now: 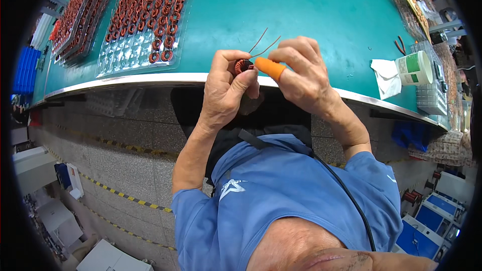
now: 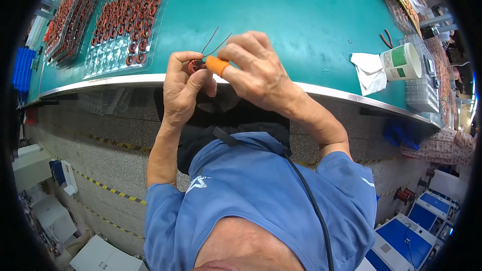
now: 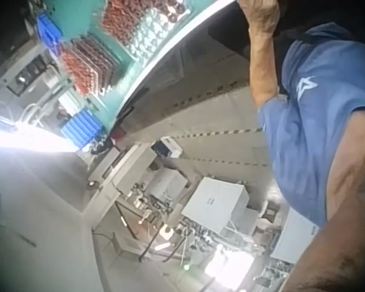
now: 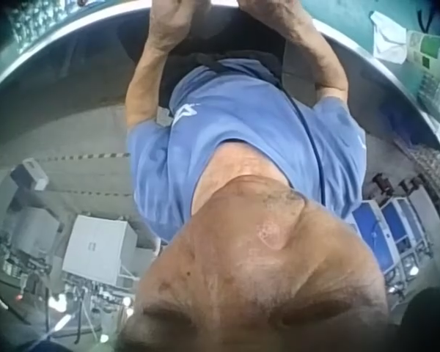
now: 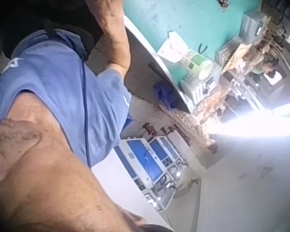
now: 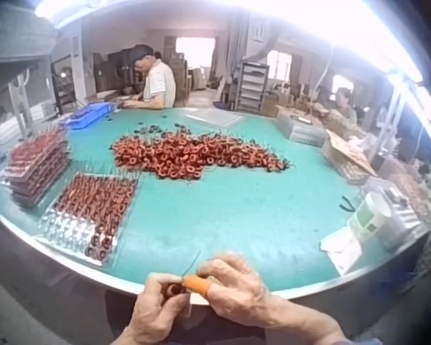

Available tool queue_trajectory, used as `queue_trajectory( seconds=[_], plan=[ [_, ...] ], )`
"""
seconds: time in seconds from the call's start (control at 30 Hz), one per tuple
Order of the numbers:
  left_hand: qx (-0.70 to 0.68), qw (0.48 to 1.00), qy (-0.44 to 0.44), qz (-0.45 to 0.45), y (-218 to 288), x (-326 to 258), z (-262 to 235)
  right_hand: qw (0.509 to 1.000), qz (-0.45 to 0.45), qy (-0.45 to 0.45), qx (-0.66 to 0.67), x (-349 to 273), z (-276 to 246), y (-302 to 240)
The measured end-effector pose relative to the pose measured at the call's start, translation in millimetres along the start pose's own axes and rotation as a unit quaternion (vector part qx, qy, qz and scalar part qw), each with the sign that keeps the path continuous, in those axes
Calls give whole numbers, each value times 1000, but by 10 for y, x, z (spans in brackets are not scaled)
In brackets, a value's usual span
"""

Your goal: The person is assembling small copper coils into plastic sorting trays.

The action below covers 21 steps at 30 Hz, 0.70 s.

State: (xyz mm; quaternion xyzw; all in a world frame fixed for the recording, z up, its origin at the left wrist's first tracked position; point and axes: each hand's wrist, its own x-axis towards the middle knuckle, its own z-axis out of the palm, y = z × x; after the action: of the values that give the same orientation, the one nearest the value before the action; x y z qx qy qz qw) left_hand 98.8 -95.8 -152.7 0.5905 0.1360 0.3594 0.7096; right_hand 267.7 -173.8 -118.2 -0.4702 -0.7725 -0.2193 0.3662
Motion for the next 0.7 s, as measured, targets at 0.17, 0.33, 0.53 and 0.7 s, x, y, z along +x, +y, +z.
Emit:
queue_trajectory(
  seconds=[0.17,0.33,0.53,0.7],
  plan=[
    [21,999,-25,12,57,47,9,997,53,22,43,-49,-31,-106],
    [188,981,-20,42,15,85,-27,984,151,14,94,28,-29,-111],
    [193,980,-34,45,14,85,25,977,157,54,136,110,26,8],
    [73,996,-27,44,51,37,37,949,234,33,209,168,31,63]
  ],
)
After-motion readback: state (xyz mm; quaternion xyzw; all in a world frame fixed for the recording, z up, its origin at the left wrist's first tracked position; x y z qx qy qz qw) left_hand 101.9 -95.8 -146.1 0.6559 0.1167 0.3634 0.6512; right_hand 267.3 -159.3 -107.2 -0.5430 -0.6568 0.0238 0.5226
